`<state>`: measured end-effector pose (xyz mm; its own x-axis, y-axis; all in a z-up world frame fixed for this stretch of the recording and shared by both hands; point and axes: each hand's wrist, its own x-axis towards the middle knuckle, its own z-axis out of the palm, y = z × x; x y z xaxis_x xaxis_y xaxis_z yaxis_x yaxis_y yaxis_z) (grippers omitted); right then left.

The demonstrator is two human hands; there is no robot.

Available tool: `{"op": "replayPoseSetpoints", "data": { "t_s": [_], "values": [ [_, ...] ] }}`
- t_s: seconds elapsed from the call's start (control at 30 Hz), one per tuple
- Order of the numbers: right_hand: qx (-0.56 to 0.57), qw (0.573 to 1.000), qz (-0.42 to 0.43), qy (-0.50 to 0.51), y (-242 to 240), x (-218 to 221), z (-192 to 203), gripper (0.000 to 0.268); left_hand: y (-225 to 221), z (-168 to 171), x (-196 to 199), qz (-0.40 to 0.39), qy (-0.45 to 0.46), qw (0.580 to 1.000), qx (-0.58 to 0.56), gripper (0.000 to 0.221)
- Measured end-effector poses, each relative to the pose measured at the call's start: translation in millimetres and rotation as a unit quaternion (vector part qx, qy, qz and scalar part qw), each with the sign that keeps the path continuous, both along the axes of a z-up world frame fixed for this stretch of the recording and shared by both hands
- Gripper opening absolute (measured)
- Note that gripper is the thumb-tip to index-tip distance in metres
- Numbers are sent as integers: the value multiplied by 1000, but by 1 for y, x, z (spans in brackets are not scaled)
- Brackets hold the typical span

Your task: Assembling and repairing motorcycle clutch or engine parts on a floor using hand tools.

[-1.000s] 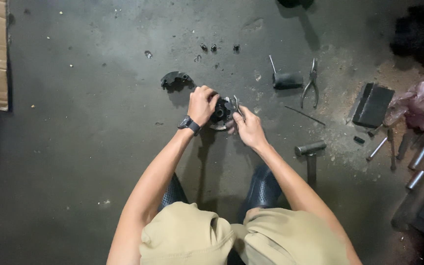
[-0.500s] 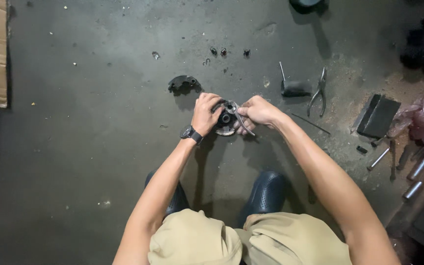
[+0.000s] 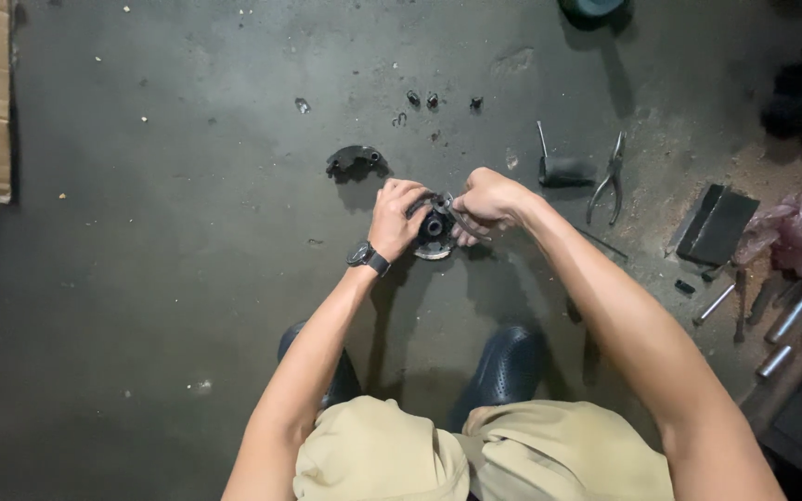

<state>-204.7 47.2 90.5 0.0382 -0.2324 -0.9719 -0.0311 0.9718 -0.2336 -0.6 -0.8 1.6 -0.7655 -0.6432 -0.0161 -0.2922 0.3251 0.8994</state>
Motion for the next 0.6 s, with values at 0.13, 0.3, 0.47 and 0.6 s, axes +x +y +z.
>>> {"op": "replayPoseSetpoints", "data": {
  "t_s": [0.13, 0.3, 0.47, 0.6],
  "values": [
    [-2, 1000, -4, 10, -4, 0, 0, 33, 1, -2, 0, 6, 2, 1000, -6, 24],
    [-11, 999, -34, 15, 2, 3, -1, 34, 2, -5, 1, 7, 8, 1000, -12, 24],
    [-23, 999, 4, 30, -1, 5, 1, 34, 2, -5, 2, 2, 12, 1000, -16, 25],
    [-18, 999, 13, 40, -3, 6, 1, 33, 2, -3, 2, 1, 8, 1000, -19, 24]
  ]
}}
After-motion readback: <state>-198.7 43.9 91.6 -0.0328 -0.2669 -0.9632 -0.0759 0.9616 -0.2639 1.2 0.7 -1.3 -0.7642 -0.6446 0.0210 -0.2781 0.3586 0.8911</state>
